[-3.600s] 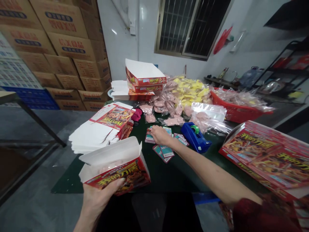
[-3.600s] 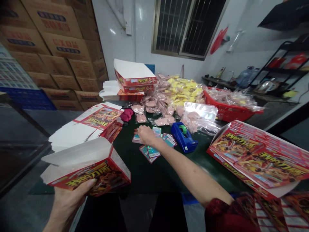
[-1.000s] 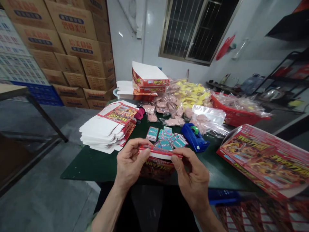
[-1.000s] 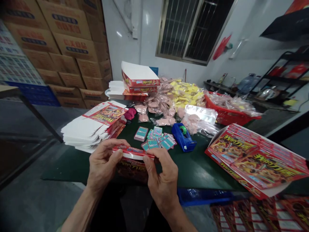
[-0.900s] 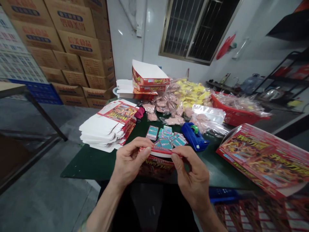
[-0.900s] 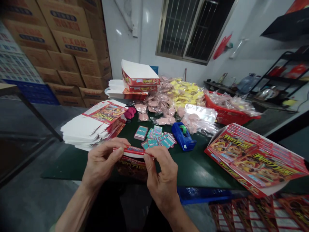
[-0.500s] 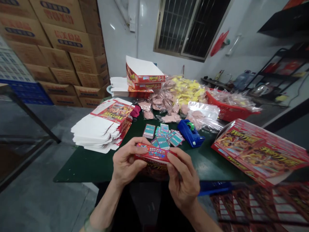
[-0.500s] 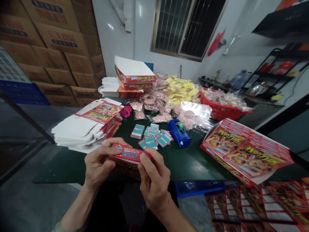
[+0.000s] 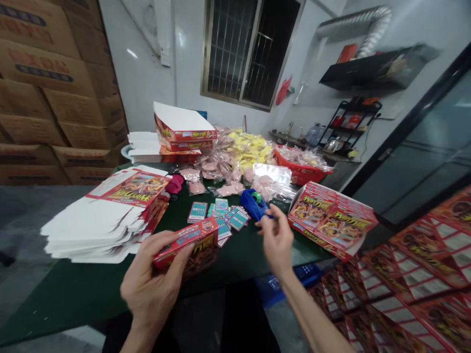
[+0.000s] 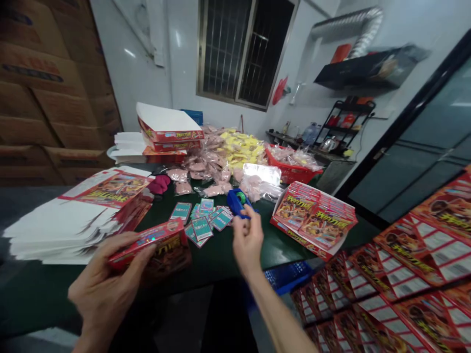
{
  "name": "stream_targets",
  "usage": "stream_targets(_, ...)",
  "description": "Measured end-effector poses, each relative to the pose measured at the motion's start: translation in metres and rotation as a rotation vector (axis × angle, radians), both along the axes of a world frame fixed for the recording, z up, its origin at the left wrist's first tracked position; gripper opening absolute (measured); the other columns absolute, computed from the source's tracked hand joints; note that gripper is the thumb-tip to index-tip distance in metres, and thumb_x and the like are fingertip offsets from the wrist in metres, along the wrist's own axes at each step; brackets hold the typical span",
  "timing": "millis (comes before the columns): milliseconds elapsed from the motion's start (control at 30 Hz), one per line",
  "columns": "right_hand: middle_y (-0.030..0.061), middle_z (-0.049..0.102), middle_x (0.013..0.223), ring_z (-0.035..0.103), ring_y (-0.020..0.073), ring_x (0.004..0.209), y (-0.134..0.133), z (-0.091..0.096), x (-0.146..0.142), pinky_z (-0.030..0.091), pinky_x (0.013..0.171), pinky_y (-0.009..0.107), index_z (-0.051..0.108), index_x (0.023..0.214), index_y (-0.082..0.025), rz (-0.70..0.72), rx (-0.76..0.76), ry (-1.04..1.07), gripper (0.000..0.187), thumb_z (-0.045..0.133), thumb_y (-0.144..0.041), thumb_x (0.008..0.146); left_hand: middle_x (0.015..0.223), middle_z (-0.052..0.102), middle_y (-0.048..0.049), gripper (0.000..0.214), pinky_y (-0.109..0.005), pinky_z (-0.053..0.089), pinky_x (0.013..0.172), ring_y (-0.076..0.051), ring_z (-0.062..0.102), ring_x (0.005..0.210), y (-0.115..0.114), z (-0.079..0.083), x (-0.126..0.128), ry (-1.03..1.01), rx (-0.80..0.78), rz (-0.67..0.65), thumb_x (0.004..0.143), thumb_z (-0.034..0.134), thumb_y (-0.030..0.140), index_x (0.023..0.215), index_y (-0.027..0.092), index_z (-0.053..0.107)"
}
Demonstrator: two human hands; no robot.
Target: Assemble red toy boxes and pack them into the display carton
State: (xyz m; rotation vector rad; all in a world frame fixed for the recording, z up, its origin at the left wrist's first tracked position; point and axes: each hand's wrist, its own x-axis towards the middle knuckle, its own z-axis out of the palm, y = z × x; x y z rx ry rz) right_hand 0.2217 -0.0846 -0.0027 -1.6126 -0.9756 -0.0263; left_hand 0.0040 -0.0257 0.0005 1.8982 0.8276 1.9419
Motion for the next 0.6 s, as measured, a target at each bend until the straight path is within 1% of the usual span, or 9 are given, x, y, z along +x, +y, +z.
stream_targets(67,0.0129,0.059,0.101,0.060,0.0194,0.083,0.013,0.006,0.049,0.052,0.071,0.034,0.054,0.113,-0.008,-0.087,-0.131,0.022,0.034,0.042,-0.029,0.090,0.088,0.063,-0.0010,0.027,-0.026,0.049,0.072,-0.015,0.060,0.078,-0.002,-0.001,0.004,0.028,0.000,-0.011,0.069,0.072,0.016,0.093,0.020,0.062)
stream_targets(133,0.0092,0.062,0.092,0.060,0.0197,0.083,0.026,0.012,0.089,0.051,0.073,0.033,0.061,0.097,-0.008,-0.077,-0.300,0.052,0.024,0.052,-0.027,0.086,0.086,0.062,-0.0007,0.024,-0.026,0.048,0.070,-0.014,0.060,0.076,-0.002,-0.001,0.007,0.074,-0.011,-0.049,0.071,0.071,0.017,0.092,0.020,0.061)
stream_targets(167,0.0070,0.062,0.091,0.060,0.0188,0.083,0.032,0.014,0.104,0.051,0.073,0.033,0.062,0.095,-0.010,-0.053,-0.390,0.075,0.021,0.055,-0.027,0.086,0.085,0.062,-0.0006,0.023,-0.026,0.048,0.070,-0.014,0.059,0.076,-0.001,-0.001,0.008,0.082,-0.014,-0.051,0.072,0.070,0.018,0.092,0.019,0.061)
stream_targets(233,0.0039,0.062,0.097,0.061,0.0179,0.085,0.042,0.018,0.123,0.052,0.073,0.033,0.061,0.098,-0.012,0.001,-0.560,0.133,0.023,0.058,-0.030,0.086,0.085,0.061,-0.0006,0.023,-0.026,0.048,0.069,-0.014,0.059,0.075,0.000,-0.001,0.009,0.080,-0.005,-0.052,0.072,0.070,0.018,0.093,0.019,0.060)
stream_targets(333,0.0045,0.060,0.108,0.060,0.0199,0.092,0.052,0.022,0.134,0.052,0.077,0.036,0.058,0.107,-0.013,0.058,-0.732,0.228,0.028,0.056,-0.033,0.087,0.086,0.061,-0.0013,0.024,-0.027,0.048,0.068,-0.015,0.059,0.076,0.001,-0.002,0.008,0.075,0.004,-0.087,0.072,0.070,0.019,0.094,0.019,0.060)
stream_targets(433,0.0062,0.058,0.113,0.059,0.0204,0.096,0.057,0.024,0.137,0.051,0.080,0.038,0.057,0.111,-0.014,0.061,-0.814,0.330,0.029,0.056,-0.032,0.088,0.086,0.061,-0.0013,0.024,-0.027,0.048,0.068,-0.015,0.059,0.075,0.000,-0.002,0.008,0.068,-0.003,-0.095,0.073,0.070,0.020,0.094,0.019,0.060)
stream_targets(500,0.0072,0.057,0.115,0.059,0.0201,0.097,0.058,0.025,0.136,0.051,0.081,0.039,0.055,0.114,-0.015,0.035,-0.816,0.408,0.030,0.055,-0.032,0.088,0.085,0.061,-0.0013,0.024,-0.027,0.048,0.068,-0.014,0.059,0.075,0.000,-0.002,0.008,0.063,0.000,-0.099,0.073,0.070,0.019,0.094,0.019,0.060)
stream_targets(600,0.0081,0.056,0.116,0.058,0.0197,0.098,0.061,0.023,0.132,0.051,0.082,0.040,0.054,0.116,-0.015,-0.003,-0.747,0.540,0.032,0.055,-0.032,0.089,0.086,0.061,-0.0014,0.023,-0.026,0.048,0.068,-0.014,0.059,0.076,0.001,-0.003,0.008,0.063,0.002,-0.110,0.073,0.070,0.019,0.094,0.019,0.060)
